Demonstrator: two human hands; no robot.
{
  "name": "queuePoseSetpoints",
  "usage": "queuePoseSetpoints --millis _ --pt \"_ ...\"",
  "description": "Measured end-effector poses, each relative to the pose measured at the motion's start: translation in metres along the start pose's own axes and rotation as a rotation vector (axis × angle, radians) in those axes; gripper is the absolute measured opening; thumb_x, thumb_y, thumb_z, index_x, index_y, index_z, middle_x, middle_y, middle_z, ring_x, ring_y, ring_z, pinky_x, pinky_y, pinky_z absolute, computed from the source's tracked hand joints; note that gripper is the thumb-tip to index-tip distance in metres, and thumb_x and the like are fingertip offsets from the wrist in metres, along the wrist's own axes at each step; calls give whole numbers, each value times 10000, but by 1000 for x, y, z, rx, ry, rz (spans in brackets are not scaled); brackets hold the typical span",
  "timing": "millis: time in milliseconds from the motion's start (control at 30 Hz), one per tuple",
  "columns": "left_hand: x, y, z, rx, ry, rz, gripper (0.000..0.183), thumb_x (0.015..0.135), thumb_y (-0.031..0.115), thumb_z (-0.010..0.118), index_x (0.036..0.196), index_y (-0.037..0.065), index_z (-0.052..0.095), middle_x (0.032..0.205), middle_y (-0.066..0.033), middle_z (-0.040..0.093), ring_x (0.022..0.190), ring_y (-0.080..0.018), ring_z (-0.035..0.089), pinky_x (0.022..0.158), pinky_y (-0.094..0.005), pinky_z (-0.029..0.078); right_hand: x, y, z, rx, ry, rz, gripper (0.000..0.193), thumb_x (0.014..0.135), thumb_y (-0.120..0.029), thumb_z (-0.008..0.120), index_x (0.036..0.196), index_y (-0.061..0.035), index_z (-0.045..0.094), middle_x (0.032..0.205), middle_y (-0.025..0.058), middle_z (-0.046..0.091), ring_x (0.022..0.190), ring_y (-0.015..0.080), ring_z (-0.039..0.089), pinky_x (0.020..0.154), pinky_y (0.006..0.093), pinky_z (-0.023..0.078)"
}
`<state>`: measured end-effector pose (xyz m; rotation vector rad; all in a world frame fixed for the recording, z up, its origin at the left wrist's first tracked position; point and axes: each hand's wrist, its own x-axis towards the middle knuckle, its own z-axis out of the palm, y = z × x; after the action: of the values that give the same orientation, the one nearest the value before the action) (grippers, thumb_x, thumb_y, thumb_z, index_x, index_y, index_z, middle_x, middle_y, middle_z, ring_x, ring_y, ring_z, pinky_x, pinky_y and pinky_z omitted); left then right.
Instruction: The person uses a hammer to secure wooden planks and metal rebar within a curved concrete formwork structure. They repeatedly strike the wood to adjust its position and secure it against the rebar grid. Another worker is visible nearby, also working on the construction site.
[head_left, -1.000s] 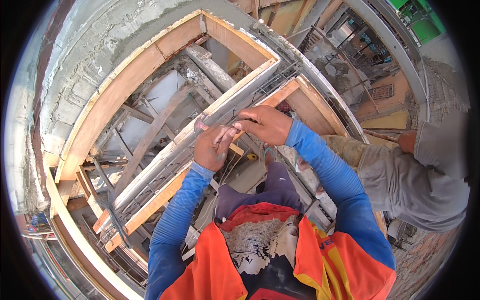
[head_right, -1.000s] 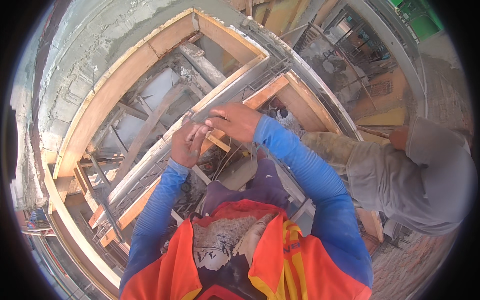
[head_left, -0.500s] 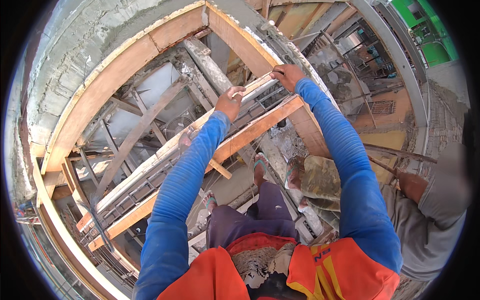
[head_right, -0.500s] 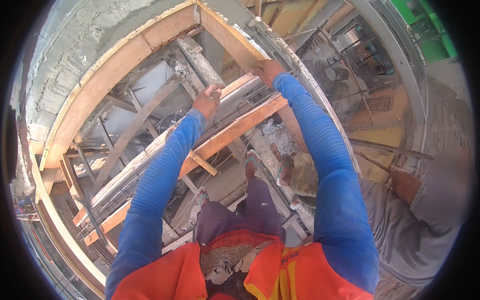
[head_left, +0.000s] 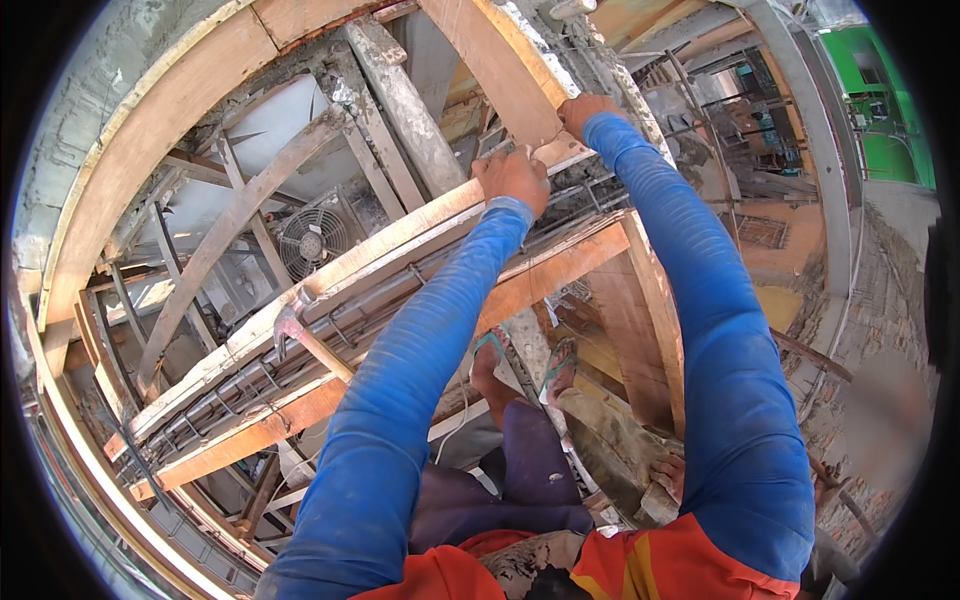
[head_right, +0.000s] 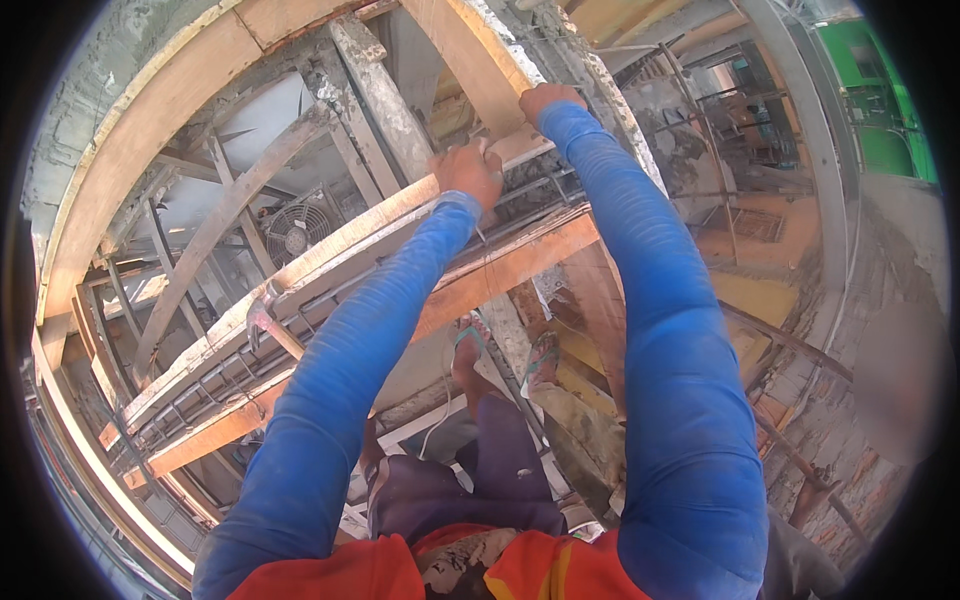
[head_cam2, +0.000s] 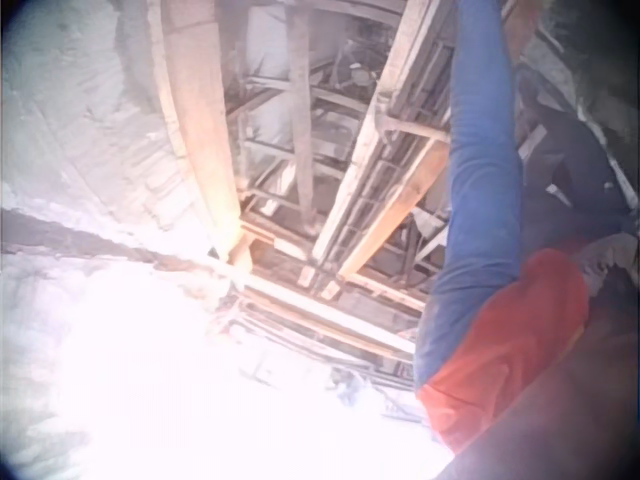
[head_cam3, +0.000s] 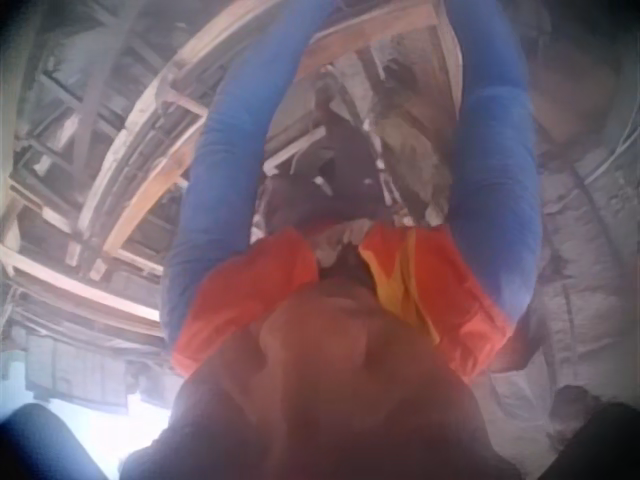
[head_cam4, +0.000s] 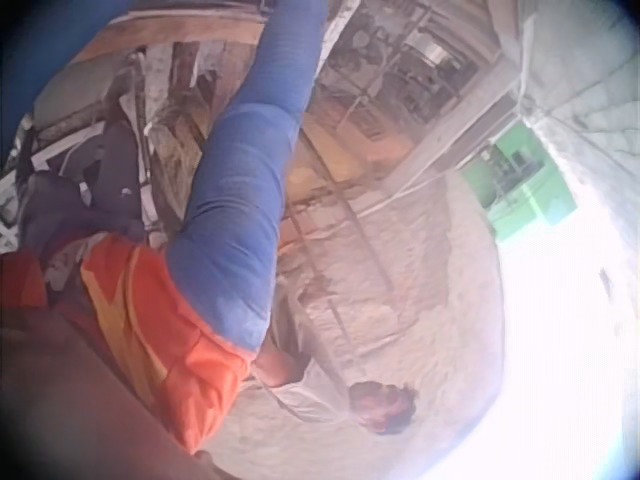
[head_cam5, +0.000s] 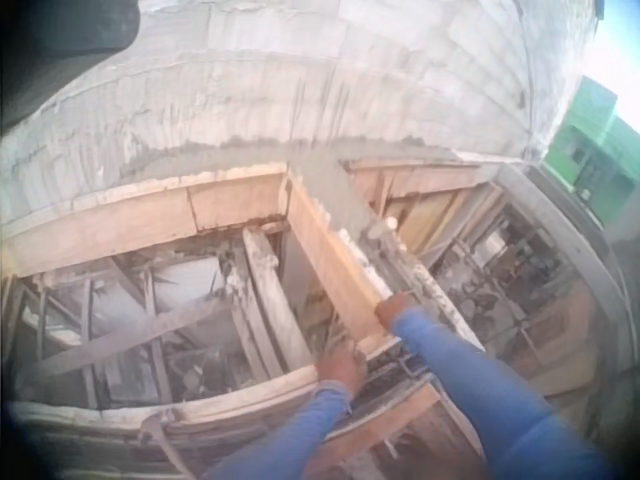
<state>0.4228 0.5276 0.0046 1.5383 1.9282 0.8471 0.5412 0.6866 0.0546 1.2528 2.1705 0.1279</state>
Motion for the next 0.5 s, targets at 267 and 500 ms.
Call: queuePoseSetpoints --millis 267,500 --pt "1 -6 5 -149 -56 131 271 888 212 589 1092 124 743 793 -138 704 912 -259 647 983 -423 327 -20 -26 -38 -361 -188 -351 233 901 -190 652 1065 -51 741 1076 155 733 1030 334 709 840 419 593" --pt "6 1 17 -48 31 37 311 929 254 568 1203 188 701 823 -127 707 918 -278 657 1016 -431 338 -3 -51 -71 -353 -201 -423 267 864 -179 700 1091 -41 720 1081 189 715 1007 345 712 830 428 594"
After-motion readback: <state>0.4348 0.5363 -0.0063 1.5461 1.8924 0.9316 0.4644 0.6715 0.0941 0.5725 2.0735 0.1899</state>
